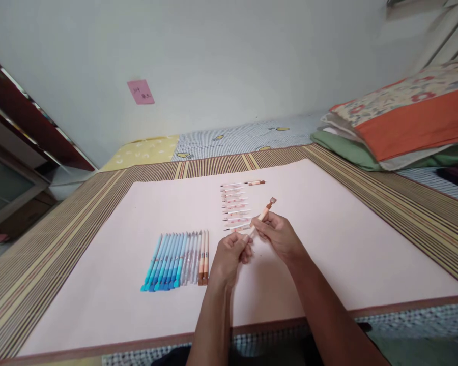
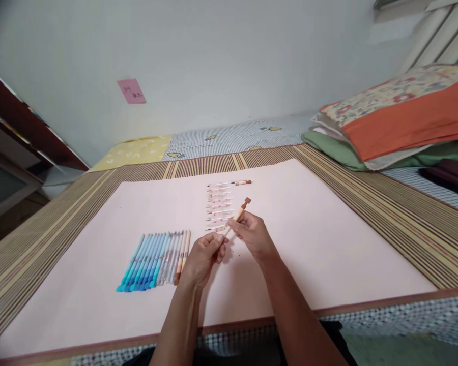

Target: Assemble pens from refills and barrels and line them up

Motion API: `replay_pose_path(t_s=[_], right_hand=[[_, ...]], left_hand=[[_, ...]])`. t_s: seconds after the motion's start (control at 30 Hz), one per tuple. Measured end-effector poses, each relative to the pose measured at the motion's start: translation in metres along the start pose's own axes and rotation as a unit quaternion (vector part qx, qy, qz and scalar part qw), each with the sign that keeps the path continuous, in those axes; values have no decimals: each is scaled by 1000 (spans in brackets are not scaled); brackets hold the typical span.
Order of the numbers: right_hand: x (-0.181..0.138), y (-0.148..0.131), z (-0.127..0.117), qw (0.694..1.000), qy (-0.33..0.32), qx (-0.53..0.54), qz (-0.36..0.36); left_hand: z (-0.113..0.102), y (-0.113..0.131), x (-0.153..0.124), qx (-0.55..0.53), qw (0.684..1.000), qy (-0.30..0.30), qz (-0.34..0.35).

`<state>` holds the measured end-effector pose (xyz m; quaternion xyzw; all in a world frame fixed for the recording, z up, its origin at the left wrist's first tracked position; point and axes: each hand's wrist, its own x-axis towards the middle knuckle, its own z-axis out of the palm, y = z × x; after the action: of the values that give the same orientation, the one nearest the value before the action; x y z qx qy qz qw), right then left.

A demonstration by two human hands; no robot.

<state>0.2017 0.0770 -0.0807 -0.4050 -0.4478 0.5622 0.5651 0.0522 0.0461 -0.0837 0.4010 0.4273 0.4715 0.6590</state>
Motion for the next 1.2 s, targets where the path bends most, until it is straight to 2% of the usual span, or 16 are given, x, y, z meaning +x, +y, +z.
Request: replay_pose_path(t_s=[0.07,0.17,0.27,0.47,0.6,0.73,0.9,1.2], right_hand=[[2,3,3,1000,13,22,15],[3,7,8,995,24,78,49],[3,9,12,987,21,140,74],[5,1,1,979,-2,185,91],[10,-6,-16,970,45,221,92],[9,-9,-22,956,44,274,94],[6,-10,-13,933,3,337,125],[3,-4,-2,927,2,361,100]], left_hand=[[1,-1,0,55,994,54,73],[6,-3,-4,180,955,140,189],[10,-2,-9,235,924,171,249],[6,7,-6,120,970,133,166],[2,7,-2,85,981,108,138],[2,3,-1,92,983,75,139],[4,3,-1,61,982,94,149],[6,9,-4,9,980,124,156]])
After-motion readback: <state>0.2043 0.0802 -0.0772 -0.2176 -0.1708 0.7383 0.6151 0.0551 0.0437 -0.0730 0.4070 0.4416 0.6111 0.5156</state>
